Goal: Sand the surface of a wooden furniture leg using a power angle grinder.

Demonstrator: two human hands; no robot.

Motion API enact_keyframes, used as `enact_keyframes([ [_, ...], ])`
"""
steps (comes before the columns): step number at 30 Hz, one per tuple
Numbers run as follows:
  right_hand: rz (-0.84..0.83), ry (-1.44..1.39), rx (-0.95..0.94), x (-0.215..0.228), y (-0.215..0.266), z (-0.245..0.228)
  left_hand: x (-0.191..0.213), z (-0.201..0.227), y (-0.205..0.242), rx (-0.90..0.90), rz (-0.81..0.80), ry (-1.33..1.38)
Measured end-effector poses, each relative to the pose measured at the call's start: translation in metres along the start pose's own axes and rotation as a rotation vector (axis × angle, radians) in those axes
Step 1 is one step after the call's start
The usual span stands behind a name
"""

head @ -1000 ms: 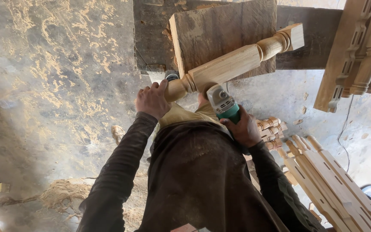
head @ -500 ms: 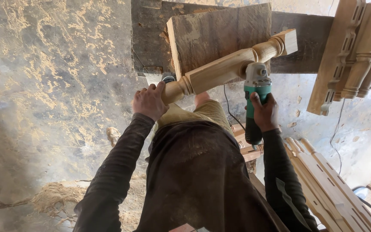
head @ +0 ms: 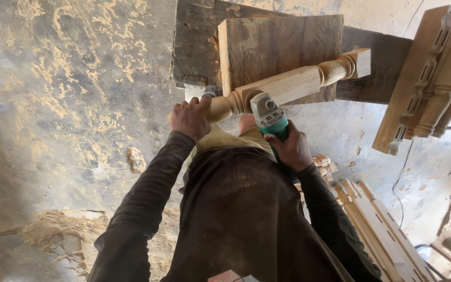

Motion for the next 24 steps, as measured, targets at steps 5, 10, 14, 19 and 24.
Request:
enact_keyframes([
  [5,-0.032,0.004,0.034,-0.004,-0.006,-0.011,0.001,-0.001,0.003,-0.023,0.049,0.02],
  [10,0.021,0.03,-0.029,0.005,-0.014,0.003,0.002,0.0,0.002,-0.021,0.04,0.04],
  [14,0.05,0.042,-0.07,0.016,-0.017,0.012,0.005,0.001,0.001,-0.019,0.027,0.03],
  [19,0.134,0.036,-0.096,0.03,-0.02,0.036,0.007,0.002,0.0,-0.004,-0.018,0.009],
  [24,0.168,-0.082,-0.136,0.046,-0.024,0.058,0.01,0.004,-0.001,0.011,-0.047,-0.003],
])
Point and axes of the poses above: each hand's wrist, its own y-axis away from the middle knuckle, its own x-axis out of the back of the hand, z = x × y, the point moved 5 cm from there along -y, towards the middle knuckle, and after that the axes turned 3 degrees about y, right-handed, at the moved point
